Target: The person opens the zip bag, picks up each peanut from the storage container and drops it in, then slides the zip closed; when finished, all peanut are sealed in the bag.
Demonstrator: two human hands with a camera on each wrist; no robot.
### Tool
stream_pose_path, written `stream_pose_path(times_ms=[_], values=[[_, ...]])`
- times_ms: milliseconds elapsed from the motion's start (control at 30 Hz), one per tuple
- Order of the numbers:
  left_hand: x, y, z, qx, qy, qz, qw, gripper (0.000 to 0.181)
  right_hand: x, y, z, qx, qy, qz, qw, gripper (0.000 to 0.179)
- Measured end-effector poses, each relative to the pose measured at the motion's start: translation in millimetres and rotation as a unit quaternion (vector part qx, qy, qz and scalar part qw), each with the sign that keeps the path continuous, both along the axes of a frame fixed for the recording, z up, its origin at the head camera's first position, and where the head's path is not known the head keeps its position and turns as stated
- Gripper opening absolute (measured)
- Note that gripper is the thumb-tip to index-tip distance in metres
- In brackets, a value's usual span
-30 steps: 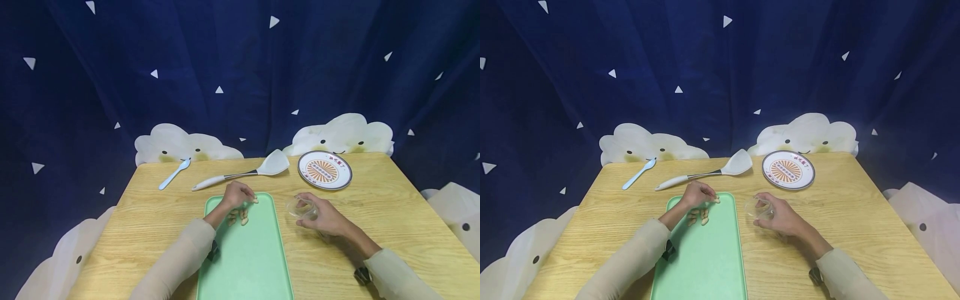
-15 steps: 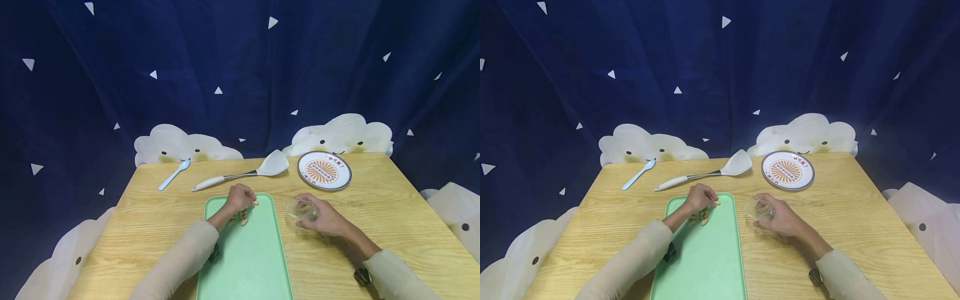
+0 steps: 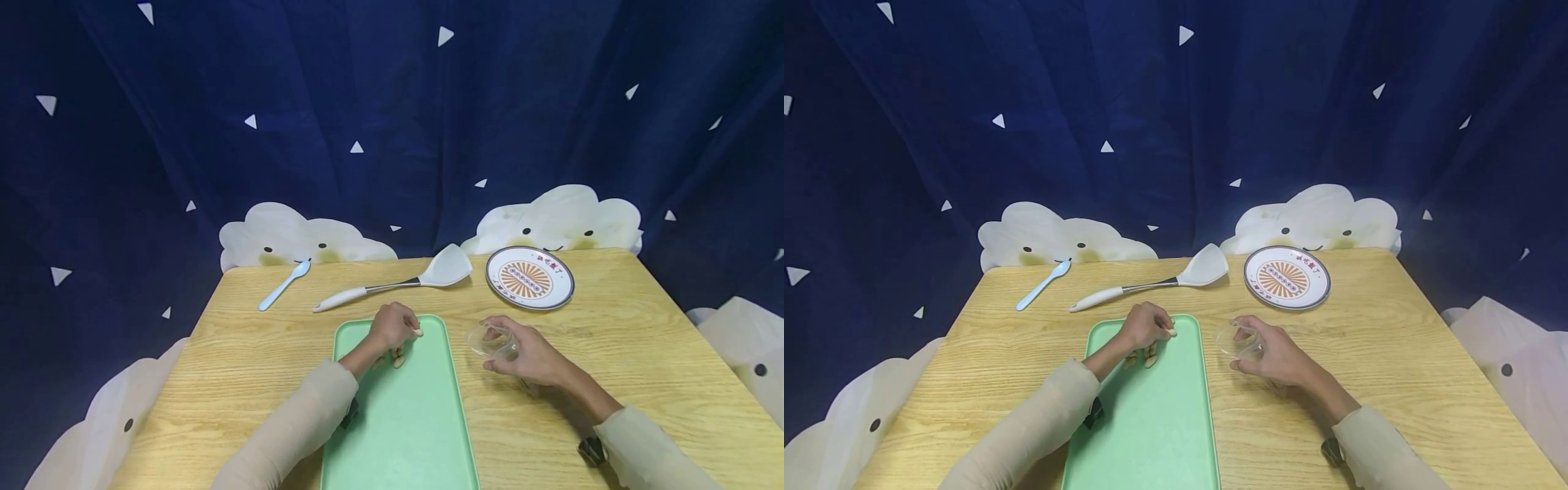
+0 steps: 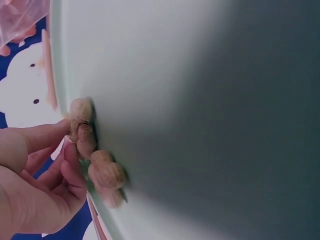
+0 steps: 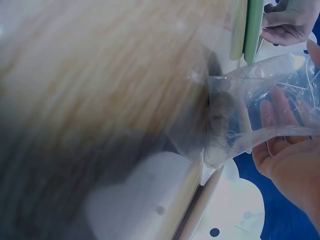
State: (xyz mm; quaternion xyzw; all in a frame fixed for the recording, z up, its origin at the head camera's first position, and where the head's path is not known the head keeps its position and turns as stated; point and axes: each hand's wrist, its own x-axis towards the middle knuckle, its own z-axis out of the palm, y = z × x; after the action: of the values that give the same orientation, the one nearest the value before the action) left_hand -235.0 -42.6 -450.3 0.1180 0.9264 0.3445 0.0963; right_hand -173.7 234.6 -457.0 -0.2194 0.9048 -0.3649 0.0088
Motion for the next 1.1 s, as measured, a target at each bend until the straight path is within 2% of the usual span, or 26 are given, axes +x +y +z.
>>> stream_pose_path(times_ms=[167,267,367,467,633,800,933,1100], values=[[-2.1,-0.1,3.4,0.024,0.033,-0.015,0.9990,0.003,-0.8,-0.1,-1.3,0.004,0.001,-0.003,1.0000,0.064],[-2.8,2.2,7.4,0.065,0.044,-0.025,0.9966,0.004,-0.9,-0.1,-2.4,0.005,0.001,-0.005,1.0000,0.064],[-1.0,7.6,12.5,0.107,0.039,-0.032,0.9929,0.005,-0.7,-0.4,-3.1,0.004,0.003,-0.005,1.0000,0.064],[4.8,15.8,17.6,0.136,0.037,-0.044,0.9891,0.007,-0.3,-0.9,-3.0,0.003,0.003,-0.006,1.0000,0.065],[14.6,31.4,24.9,0.159,0.054,-0.074,0.9830,0.010,0.2,-1.5,-1.6,0.005,0.003,-0.008,1.0000,0.065],[22.3,45.0,32.2,0.197,0.040,-0.082,0.9762,0.009,0.5,-1.9,-1.9,-0.006,0.000,0.001,1.0000,0.066],[30.4,55.7,32.8,0.214,0.030,-0.100,0.9713,0.008,1.3,-1.6,-2.1,-0.003,-0.012,-0.006,0.9999,0.066],[37.9,63.8,30.6,0.212,0.026,-0.117,0.9699,0.010,2.0,-1.9,-1.3,0.009,-0.018,-0.018,0.9996,0.068]])
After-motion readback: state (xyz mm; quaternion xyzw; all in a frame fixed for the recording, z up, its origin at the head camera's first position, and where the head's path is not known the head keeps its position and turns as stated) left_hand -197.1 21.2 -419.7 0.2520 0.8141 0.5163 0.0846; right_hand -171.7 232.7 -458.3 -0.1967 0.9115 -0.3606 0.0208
